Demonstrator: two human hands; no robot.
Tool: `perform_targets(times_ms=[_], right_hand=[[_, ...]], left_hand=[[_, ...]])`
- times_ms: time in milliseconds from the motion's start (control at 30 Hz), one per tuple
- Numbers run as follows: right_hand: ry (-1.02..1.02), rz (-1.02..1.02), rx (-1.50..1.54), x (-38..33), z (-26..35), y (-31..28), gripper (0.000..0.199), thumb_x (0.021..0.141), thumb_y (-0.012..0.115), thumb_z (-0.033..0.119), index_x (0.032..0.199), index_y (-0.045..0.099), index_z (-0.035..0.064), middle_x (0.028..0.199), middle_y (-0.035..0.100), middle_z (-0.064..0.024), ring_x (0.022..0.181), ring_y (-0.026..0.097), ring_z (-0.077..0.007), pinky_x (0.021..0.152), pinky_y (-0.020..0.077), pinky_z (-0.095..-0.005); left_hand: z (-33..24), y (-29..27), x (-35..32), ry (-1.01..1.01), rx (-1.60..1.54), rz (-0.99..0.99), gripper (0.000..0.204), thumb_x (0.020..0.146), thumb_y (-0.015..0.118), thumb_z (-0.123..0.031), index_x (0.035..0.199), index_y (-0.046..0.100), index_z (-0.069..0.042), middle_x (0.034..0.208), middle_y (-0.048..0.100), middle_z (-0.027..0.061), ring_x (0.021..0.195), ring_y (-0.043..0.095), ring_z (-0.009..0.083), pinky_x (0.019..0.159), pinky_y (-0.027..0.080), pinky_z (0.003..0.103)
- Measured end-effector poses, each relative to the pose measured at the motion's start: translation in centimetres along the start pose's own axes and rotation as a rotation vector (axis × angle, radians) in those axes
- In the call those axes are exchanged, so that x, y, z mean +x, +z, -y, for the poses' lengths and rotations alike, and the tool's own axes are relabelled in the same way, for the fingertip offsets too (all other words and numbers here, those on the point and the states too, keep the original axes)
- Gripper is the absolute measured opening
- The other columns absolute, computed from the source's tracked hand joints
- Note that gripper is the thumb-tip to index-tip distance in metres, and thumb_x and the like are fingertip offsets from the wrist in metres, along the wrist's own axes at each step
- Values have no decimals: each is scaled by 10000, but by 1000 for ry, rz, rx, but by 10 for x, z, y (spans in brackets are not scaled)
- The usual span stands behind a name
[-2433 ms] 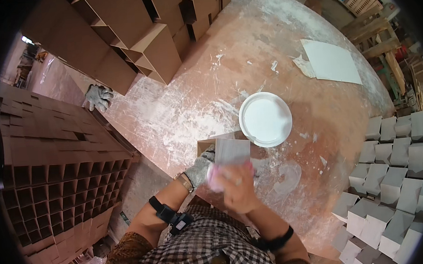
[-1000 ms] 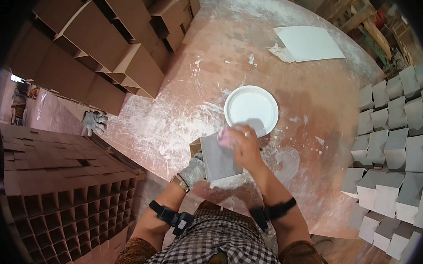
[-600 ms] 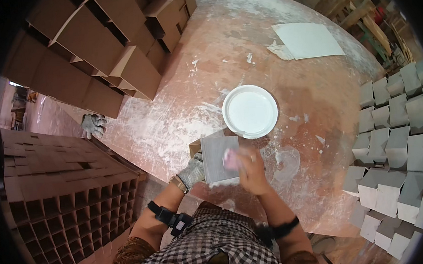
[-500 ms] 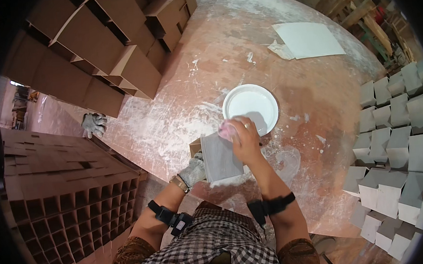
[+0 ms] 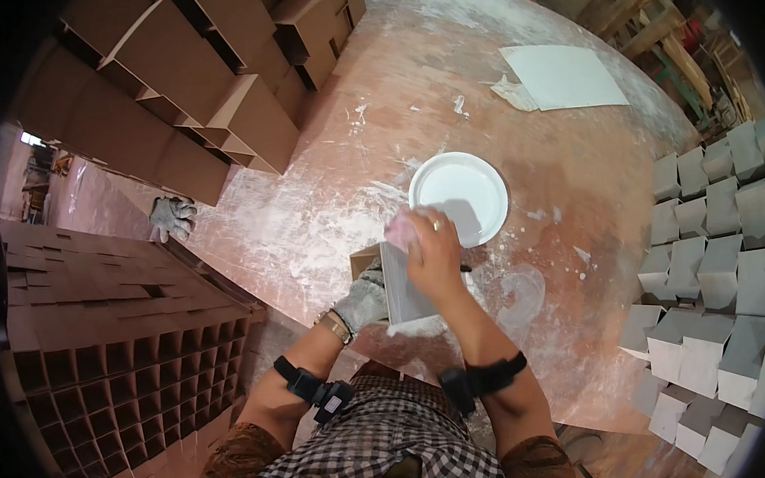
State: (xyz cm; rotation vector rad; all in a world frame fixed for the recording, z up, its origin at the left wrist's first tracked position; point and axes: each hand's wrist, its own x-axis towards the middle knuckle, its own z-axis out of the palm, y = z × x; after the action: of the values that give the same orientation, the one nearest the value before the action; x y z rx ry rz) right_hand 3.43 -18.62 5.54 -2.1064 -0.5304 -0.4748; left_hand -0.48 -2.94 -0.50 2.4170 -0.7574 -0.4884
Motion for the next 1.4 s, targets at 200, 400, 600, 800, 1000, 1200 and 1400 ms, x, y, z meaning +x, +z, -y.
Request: perform_targets(times_ms=[200,400,600,800,1000,1200,1400], right_hand=[[-217,188,142,-78,50,-33,293,716,491,-14,977,605,52,1008,607,-120,877,575,-300,778,429,-413],[68,176,291,-32,45,-56,262,739,544,9,998,582,-9,1038,591,-149,954,571,-274,877,429,-346],[174,157,289,-13,36,-55,284,762,542,7,1043,572,-23,1048,582,-144,997,558,-256,909,409,-332],[-70,411,-47,-1,44,-15,397,661,580,-42,1051,587,34,1027,580,-150,970,536,-331,837,415,-389],[-258,580,-284,-38,62,-18,415,637,553,0,1039,611,84,1049,581,-110,934,524,-309,786,386,-435],[-320,516,-296,-50,70,-20,374,637,546,28,1004,614,64,1045,593,-96,935,531,-281,774,375,-415],[-269,498,-373,-28,49,-8,357,626,544,27,972,621,66,1026,597,-115,923,537,-305,798,386,-424]], left_hand=[[12,31,0,-38,-352,-230,516,854,504,-280,1295,442,-20,1324,437,214,1250,388,336,1085,253,399],[-16,-13,2,-106,180,86,526,791,554,-278,1250,494,-30,1274,467,256,1217,423,376,1054,292,444],[-37,-43,-53,-303,416,-68,546,725,605,-346,1203,563,-87,1229,516,238,1134,488,395,969,354,497],[-12,-22,-42,-347,281,-40,535,684,635,-327,1172,574,-117,1213,543,219,1104,527,371,929,397,464],[-2,0,-46,-234,333,-236,495,721,588,-300,1167,563,-85,1180,543,212,1032,548,366,870,429,459],[-19,-26,-47,-277,307,-107,459,723,590,-279,1130,579,-65,1120,572,221,994,570,352,846,439,456],[-18,-21,-45,-322,268,-75,496,711,635,-270,1140,558,-34,1139,567,232,1069,545,361,929,404,451]])
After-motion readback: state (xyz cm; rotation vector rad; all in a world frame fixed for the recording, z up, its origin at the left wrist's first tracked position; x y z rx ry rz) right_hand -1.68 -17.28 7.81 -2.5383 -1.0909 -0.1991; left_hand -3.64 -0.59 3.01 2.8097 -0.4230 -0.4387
